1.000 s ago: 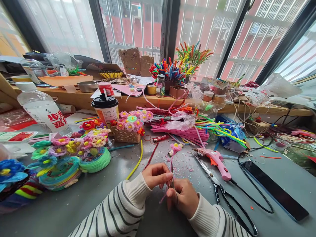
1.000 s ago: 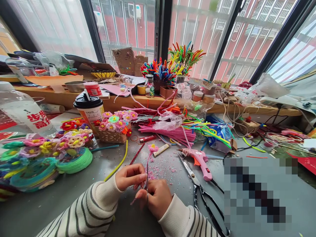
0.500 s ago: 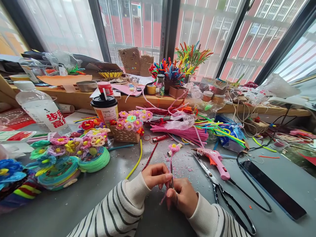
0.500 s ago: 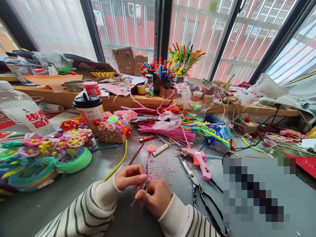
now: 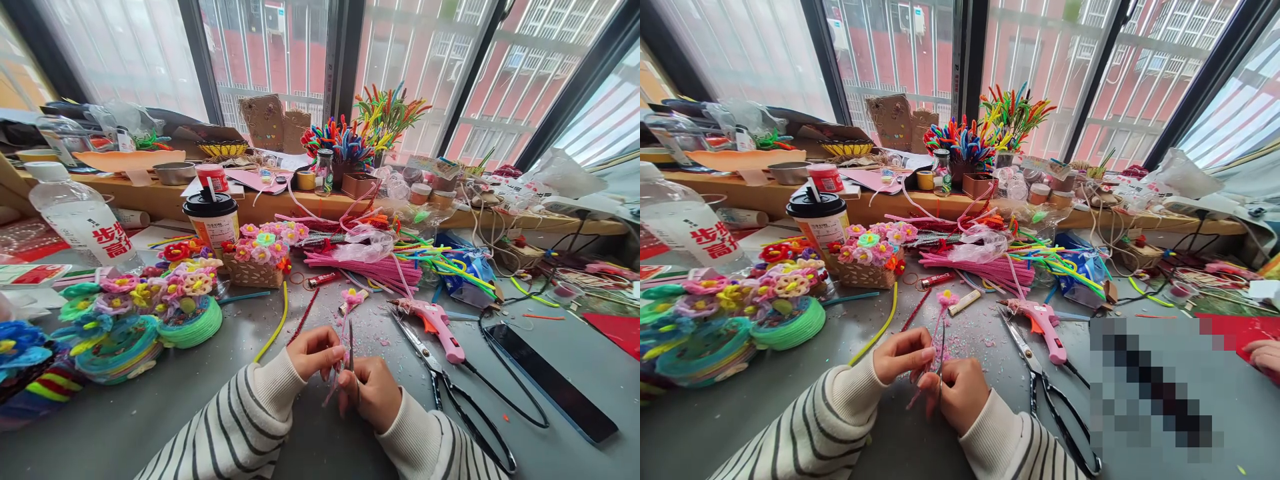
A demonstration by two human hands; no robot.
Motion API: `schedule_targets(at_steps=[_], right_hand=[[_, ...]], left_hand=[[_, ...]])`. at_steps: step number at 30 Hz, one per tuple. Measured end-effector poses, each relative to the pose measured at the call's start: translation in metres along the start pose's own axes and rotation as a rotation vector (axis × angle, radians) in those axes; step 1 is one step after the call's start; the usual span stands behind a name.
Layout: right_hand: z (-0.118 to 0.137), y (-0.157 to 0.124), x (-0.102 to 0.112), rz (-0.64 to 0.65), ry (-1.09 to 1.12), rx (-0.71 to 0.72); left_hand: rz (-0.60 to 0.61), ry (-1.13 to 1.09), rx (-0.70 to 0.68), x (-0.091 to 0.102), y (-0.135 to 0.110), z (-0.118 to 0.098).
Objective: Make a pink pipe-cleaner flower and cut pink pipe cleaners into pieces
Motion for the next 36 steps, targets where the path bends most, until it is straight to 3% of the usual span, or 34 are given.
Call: schedule_targets(at_steps=[9,21,36], right_hand=[[0.005,-0.002,-0.003,0.031,-0.004,0.061],[-0.006,0.001,0.001,-0.007,-0.049,-0.067],[0.004,0.0,-0.004,0.019,-0.047,0.031]], left_hand=[[0.01,0.022,0.021,-0.003,-0.002,-0.001],[-0.067,0.041,0.036,0.001,-0.001,0.003],[-0.097,0.023,0.071,0.001,-0.002,0.001]])
Point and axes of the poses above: each hand's wrist, its own y-axis towards the middle knuckle, its own x-axis out of the back of the hand, z = x × y, the point moved 7 cm from there along y, towards the middle knuckle, and after that the axes turned 4 degrees about -z, right-handed, at the moved point
